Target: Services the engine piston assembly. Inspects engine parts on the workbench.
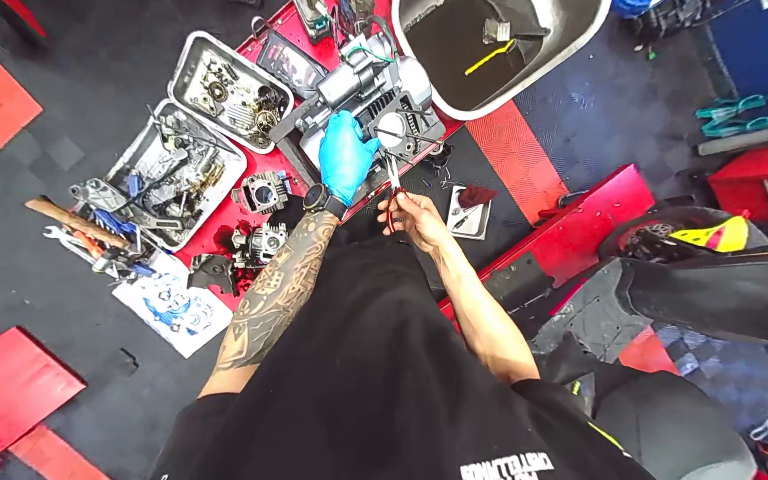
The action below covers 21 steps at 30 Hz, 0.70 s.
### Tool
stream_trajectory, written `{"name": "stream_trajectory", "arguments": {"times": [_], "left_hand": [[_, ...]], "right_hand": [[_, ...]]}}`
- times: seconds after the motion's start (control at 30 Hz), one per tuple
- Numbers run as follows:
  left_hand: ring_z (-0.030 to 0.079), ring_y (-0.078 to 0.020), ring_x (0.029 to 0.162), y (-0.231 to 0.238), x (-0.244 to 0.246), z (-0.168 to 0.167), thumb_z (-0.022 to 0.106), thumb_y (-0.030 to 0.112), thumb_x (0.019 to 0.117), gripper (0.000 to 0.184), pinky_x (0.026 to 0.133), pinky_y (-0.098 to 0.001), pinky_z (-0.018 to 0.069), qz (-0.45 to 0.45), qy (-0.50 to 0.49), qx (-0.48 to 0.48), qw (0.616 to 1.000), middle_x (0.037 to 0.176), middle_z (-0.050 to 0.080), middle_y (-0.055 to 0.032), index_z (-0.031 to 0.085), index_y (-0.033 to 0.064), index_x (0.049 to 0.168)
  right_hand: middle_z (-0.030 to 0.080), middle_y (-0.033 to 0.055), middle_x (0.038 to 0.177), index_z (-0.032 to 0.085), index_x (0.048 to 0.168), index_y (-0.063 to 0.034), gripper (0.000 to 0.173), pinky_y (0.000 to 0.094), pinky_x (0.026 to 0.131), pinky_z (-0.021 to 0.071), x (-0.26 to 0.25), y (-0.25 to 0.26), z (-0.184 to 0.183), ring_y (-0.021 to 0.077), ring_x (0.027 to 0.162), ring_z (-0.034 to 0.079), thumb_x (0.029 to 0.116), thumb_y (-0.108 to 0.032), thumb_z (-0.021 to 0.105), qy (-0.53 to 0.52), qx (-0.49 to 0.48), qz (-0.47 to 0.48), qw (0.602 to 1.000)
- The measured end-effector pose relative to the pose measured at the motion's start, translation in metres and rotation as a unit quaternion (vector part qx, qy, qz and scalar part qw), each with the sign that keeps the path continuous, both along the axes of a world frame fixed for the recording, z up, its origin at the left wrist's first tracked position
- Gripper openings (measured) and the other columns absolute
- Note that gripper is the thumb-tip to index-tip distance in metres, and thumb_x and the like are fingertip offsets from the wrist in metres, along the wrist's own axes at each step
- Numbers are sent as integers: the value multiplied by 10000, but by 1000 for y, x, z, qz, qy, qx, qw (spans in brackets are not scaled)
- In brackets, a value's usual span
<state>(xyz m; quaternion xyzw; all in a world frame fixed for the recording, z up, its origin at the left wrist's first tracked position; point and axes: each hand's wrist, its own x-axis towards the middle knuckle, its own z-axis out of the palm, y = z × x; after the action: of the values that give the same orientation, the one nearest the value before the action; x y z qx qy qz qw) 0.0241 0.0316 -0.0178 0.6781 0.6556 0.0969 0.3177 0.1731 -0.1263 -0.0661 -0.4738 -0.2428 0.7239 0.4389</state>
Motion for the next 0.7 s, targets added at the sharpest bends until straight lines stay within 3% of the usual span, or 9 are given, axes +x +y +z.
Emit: {"name": "stream_trajectory", "arguments": {"times": [0.27,0.47,0.63,0.7], "left_hand": [[642,-282,1052,0,-1,1,818,390,841,455,938,-488,532,-7,-4,5,1000,1159,631,-142,627,39,1059],[650,-283,1053,1,-2,1,820,382,836,455,939,-496,535,-6,-5,-1,1000,1179,636,-140,634,34,1065],[651,-288,1071,3,-2,3,820,368,832,444,944,-499,535,-13,-2,-3,1000,1186,641,-141,644,39,1075],[650,-288,1080,3,-2,3,815,372,837,443,951,-496,537,-17,2,-5,1000,1195,639,-140,645,44,1083]], "right_hand": [[750,131,1109,645,1154,-14,369,404,701,641,17,12,29,253,865,755,1123,-262,372,-87,-61,62,992],[770,59,1059,671,1123,-89,374,321,613,604,30,12,41,174,771,743,1118,-355,409,-194,-69,107,973],[757,53,1011,662,1096,-57,328,308,619,589,6,11,38,148,745,715,1114,-303,446,-265,-61,54,961],[761,73,1039,664,1113,-34,338,333,649,615,-8,6,27,169,773,732,1118,-285,437,-243,-55,11,968]]}}
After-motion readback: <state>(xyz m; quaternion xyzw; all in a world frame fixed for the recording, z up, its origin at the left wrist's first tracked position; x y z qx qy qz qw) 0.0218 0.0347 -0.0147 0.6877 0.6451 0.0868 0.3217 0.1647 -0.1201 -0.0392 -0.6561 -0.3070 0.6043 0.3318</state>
